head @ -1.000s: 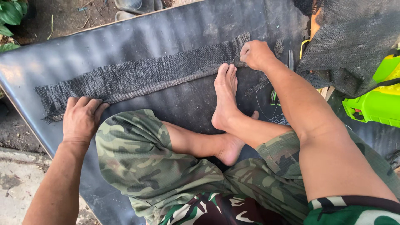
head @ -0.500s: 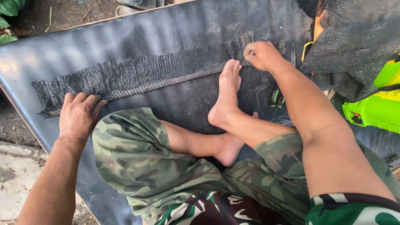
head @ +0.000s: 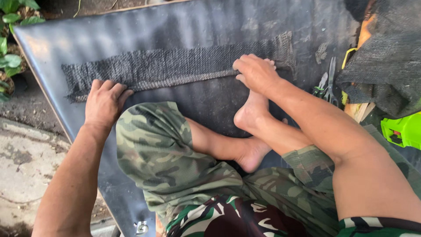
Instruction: The person cuts a piece of black mesh netting with scissors, then rolls it tightly around a thin wooden stick. They secure the rolled netting with wire using pliers, twisting the wire to hold the roll in place.
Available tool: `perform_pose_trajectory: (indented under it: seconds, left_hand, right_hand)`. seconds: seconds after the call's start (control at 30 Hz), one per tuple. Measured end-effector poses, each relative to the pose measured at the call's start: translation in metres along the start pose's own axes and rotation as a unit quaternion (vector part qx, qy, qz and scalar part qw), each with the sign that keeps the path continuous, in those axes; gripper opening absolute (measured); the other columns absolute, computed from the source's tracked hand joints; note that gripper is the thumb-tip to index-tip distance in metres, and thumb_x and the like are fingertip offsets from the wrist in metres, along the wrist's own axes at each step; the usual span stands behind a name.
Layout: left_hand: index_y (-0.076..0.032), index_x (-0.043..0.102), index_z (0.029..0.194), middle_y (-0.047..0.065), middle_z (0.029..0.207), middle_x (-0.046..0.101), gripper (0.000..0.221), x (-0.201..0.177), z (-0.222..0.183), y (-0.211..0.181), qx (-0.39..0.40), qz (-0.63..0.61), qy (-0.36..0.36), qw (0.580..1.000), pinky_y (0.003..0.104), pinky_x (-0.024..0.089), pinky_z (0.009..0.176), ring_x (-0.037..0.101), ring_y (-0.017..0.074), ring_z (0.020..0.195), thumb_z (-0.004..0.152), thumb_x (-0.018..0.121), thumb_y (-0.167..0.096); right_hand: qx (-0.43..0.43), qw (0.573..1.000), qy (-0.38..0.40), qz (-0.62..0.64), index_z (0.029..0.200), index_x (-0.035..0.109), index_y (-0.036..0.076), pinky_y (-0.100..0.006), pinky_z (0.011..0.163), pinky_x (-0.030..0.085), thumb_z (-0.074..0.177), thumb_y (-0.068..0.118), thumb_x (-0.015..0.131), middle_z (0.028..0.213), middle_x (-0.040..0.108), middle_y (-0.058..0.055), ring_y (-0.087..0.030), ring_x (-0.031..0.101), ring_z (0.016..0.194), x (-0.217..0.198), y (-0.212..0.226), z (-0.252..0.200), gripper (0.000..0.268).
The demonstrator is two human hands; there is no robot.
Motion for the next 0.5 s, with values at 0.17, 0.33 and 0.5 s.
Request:
perform_pose_trajectory:
  seconds: [0.17,0.33,0.5]
  left_hand:
    - [-0.011,0.074,0.096,0.009,0.096,0.064,0.020,-0.002,0.003,0.002,-0.010,-0.027,-0.016,0.999,0.039,0.048,0.091,0.056,0.0318,0.098,0.099,0.073,-0.031]
    - [-0.006,0.072,0.108,0.008,0.097,0.064,0.030,0.001,0.001,0.004,-0.003,0.000,-0.028,1.000,0.038,0.048,0.093,0.057,0.0288,0.098,0.100,0.071,-0.036]
    - [-0.009,0.069,0.093,0.008,0.090,0.063,0.031,0.001,-0.003,0.003,-0.024,0.026,0.013,0.999,0.038,0.048,0.090,0.057,0.0278,0.093,0.102,0.070,-0.039]
  right_hand:
    - [0.011,1.000,0.020,0.004,0.103,0.064,0.009,-0.051,0.082,0.051,0.083,0.018,0.079,0.101,0.064,-0.011,-0.037,0.063,0.102,-0.004,-0.014,0.009,0.027]
    - [0.033,0.997,0.073,-0.013,0.111,0.062,0.002,-0.051,0.083,0.051,0.092,0.022,0.076,0.102,0.065,-0.016,-0.040,0.063,0.100,-0.004,-0.013,0.010,0.031]
    - [0.062,0.990,0.096,-0.085,0.094,0.068,0.003,-0.049,0.079,0.054,0.082,0.027,0.079,0.099,0.068,-0.017,-0.039,0.066,0.097,-0.008,0.000,0.019,0.029]
Point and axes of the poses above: each hand's wrist, its own z-axis towards the middle knuckle, its own x-axis out of the palm, y = z × x, the point moved 1 cm from there along z, towards the middle knuckle
